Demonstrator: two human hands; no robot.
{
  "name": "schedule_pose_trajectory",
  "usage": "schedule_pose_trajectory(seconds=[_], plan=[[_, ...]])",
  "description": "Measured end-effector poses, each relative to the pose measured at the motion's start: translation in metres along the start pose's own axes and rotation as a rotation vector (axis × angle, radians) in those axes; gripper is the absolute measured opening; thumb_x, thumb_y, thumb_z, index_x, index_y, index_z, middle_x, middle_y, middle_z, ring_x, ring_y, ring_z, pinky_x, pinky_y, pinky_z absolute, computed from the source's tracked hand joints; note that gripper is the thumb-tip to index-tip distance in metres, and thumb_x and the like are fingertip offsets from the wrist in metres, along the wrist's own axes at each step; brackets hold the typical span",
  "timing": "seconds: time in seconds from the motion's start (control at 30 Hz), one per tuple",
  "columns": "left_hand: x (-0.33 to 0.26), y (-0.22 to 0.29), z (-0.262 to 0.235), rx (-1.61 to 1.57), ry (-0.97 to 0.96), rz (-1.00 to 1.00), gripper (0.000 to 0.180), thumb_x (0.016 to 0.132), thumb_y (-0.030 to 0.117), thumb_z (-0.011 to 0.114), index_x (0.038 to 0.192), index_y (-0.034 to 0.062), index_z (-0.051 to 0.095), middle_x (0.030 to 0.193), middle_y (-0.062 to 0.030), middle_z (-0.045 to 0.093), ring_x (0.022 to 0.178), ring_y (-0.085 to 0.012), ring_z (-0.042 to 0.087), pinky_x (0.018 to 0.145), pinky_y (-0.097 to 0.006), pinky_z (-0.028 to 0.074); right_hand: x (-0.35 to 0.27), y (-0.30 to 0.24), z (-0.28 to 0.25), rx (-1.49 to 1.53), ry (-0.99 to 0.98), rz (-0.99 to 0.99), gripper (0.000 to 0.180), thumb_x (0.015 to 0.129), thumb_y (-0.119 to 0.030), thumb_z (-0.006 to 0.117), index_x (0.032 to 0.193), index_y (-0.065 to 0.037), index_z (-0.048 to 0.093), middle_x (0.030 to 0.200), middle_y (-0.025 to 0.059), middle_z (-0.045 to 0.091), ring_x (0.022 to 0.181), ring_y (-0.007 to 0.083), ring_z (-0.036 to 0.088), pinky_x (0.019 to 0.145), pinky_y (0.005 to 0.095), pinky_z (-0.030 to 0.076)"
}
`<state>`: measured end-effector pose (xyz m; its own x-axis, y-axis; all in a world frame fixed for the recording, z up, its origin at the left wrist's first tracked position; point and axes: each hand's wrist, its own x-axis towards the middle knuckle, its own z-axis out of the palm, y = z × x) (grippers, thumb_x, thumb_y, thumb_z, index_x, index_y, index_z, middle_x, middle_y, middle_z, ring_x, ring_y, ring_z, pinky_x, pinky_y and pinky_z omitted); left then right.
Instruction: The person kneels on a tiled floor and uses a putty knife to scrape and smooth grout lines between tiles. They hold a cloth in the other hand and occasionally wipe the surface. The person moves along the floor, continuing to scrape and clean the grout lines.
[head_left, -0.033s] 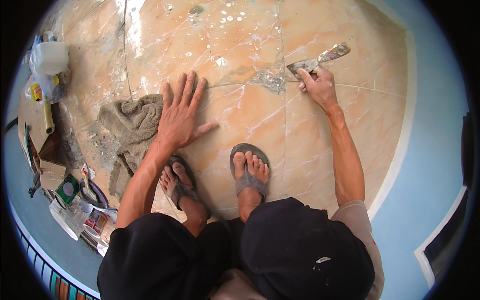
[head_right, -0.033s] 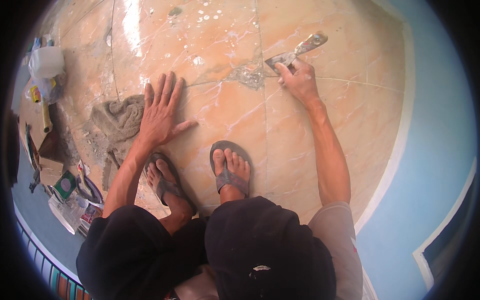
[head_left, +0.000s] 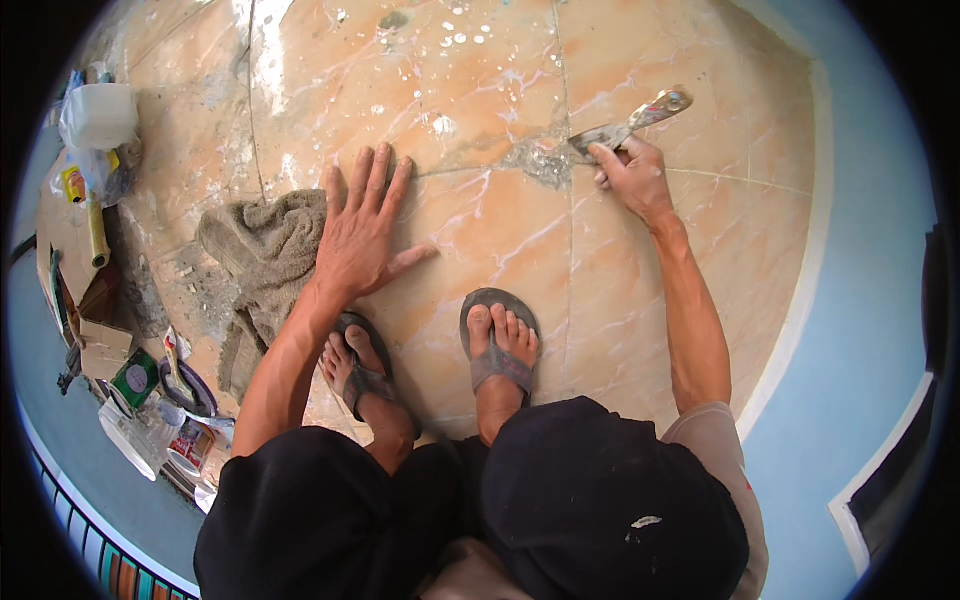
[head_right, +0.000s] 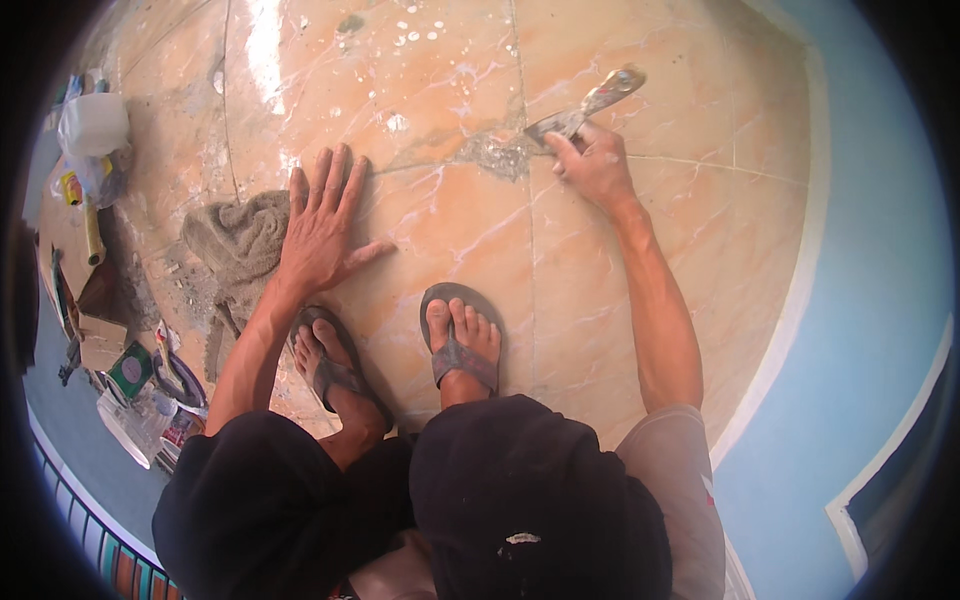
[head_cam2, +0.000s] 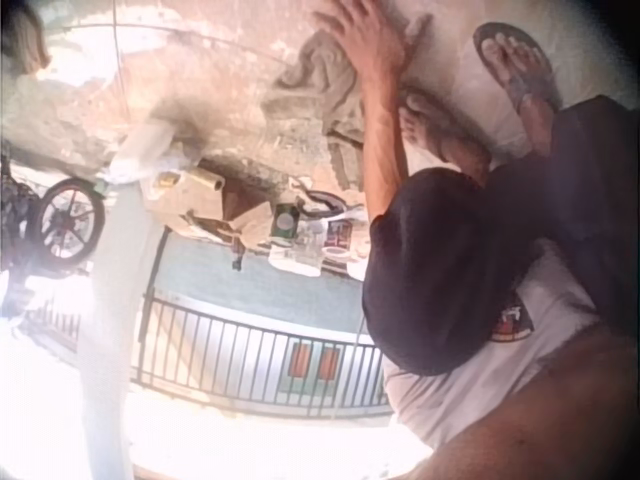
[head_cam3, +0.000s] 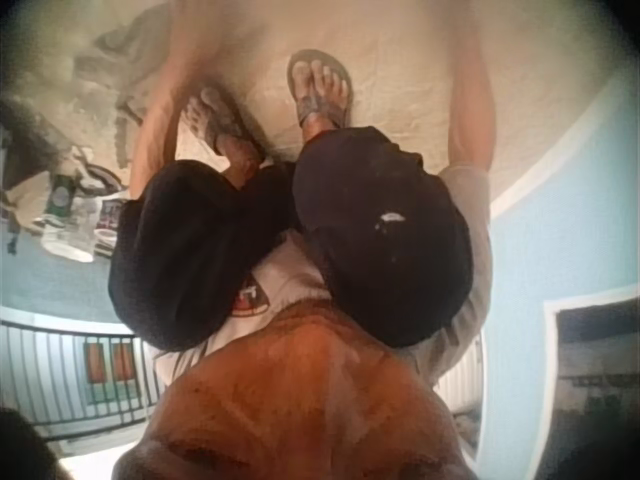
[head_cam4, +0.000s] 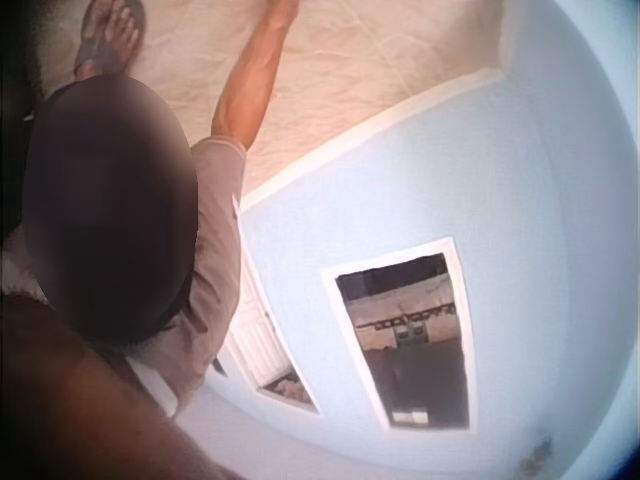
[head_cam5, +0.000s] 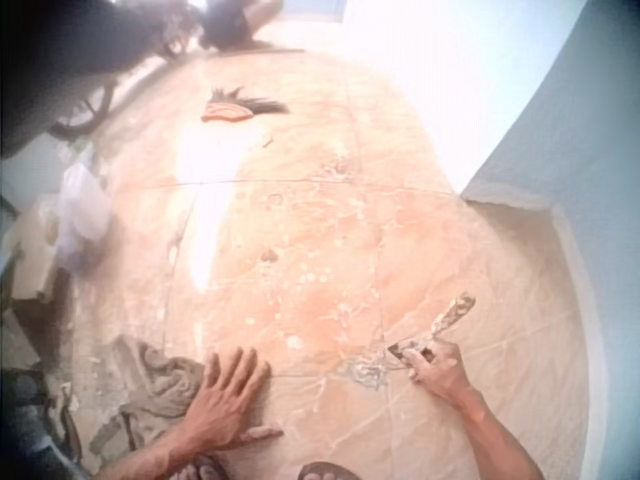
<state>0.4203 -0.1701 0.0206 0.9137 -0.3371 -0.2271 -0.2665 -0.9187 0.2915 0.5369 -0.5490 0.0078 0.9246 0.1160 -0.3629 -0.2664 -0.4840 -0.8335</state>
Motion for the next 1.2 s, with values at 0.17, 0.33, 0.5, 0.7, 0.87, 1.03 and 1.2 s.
schedule_pose_trajectory(seconds=[0.17, 0.33, 0.5, 0.7, 0.87, 1.03, 1.2], plan=[[-0.001, 0.0, -0.002, 0.033, -0.022, -0.014, 0.116, 0.083, 0.075, 0.067, 0.168, 0.0097, 0.022, 0.175, -0.0194, 0.015, 0.163, -0.0386, 0.009, 0.129, -0.062, 0.004, -0.004, -0.006, 0.011, 0.067, 0.034, 0.031, 0.017, 0.098, -0.014, 0.073, 0.106, 0.001, 0.074, 0.081, 0.0029, 0.072, 0.064, 0.0075, 0.065, 0.056, 0.0254, 0.052], [0.004, -0.002, -0.003, 0.043, -0.016, -0.006, 0.116, 0.084, 0.076, 0.065, 0.168, 0.0093, 0.022, 0.175, -0.0198, 0.016, 0.163, -0.0388, 0.01, 0.129, -0.062, 0.005, 0.01, -0.002, 0.027, 0.178, 0.156, 0.01, 0.017, 0.098, -0.015, 0.074, 0.104, 0.002, 0.072, 0.08, 0.0042, 0.073, 0.062, 0.0089, 0.066, 0.053, 0.0252, 0.053], [0.004, -0.001, -0.002, 0.045, -0.018, -0.006, 0.116, 0.084, 0.075, 0.066, 0.168, 0.009, 0.022, 0.175, -0.0203, 0.016, 0.163, -0.0389, 0.01, 0.129, -0.062, 0.004, 0.045, -0.009, 0.038, 0.218, 0.278, 0.048, 0.018, 0.098, -0.016, 0.075, 0.099, 0.002, 0.072, 0.078, 0.0055, 0.074, 0.06, 0.0111, 0.069, 0.049, 0.0267, 0.053], [0.005, -0.003, -0.005, 0.045, -0.018, -0.006, 0.117, 0.083, 0.075, 0.066, 0.168, 0.009, 0.022, 0.175, -0.0202, 0.016, 0.163, -0.039, 0.01, 0.129, -0.062, 0.004, 0.049, -0.011, 0.045, 0.054, 0.303, -0.06, 0.018, 0.097, -0.015, 0.074, 0.101, 0.002, 0.072, 0.075, 0.0082, 0.075, 0.058, 0.0138, 0.071, 0.054, 0.0298, 0.056], [0.003, -0.002, -0.004, 0.033, -0.027, -0.009, 0.117, 0.083, 0.075, 0.067, 0.168, 0.0093, 0.021, 0.175, -0.02, 0.015, 0.163, -0.0387, 0.009, 0.129, -0.062, 0.003, 0.044, -0.01, 0.051, 0.004, 0.359, -0.116, 0.015, 0.097, -0.013, 0.073, 0.1, 0.002, 0.072, 0.074, 0.0092, 0.075, 0.058, 0.0162, 0.072, 0.054, 0.0319, 0.055], [0.005, -0.002, -0.003, 0.04, -0.043, -0.017, 0.118, 0.082, 0.075, 0.068, 0.169, 0.0094, 0.021, 0.175, -0.0201, 0.015, 0.163, -0.0384, 0.008, 0.129, -0.062, 0.003, 0.039, -0.013, 0.055, -0.003, 0.357, -0.131, 0.014, 0.097, -0.012, 0.072, 0.099, 0.002, 0.073, 0.075, 0.0105, 0.075, 0.059, 0.0167, 0.072, 0.054, 0.0324, 0.055], [0.006, -0.001, -0.004, 0.029, -0.038, -0.011, 0.118, 0.083, 0.075, 0.067, 0.169, 0.0093, 0.021, 0.175, -0.0202, 0.015, 0.163, -0.0385, 0.008, 0.129, -0.062, 0.002, 0.045, -0.009, 0.056, 0.018, 0.432, -0.081, 0.015, 0.096, -0.013, 0.074, 0.097, 0.002, 0.073, 0.076, 0.0107, 0.075, 0.061, 0.0173, 0.072, 0.054, 0.0332, 0.054]])
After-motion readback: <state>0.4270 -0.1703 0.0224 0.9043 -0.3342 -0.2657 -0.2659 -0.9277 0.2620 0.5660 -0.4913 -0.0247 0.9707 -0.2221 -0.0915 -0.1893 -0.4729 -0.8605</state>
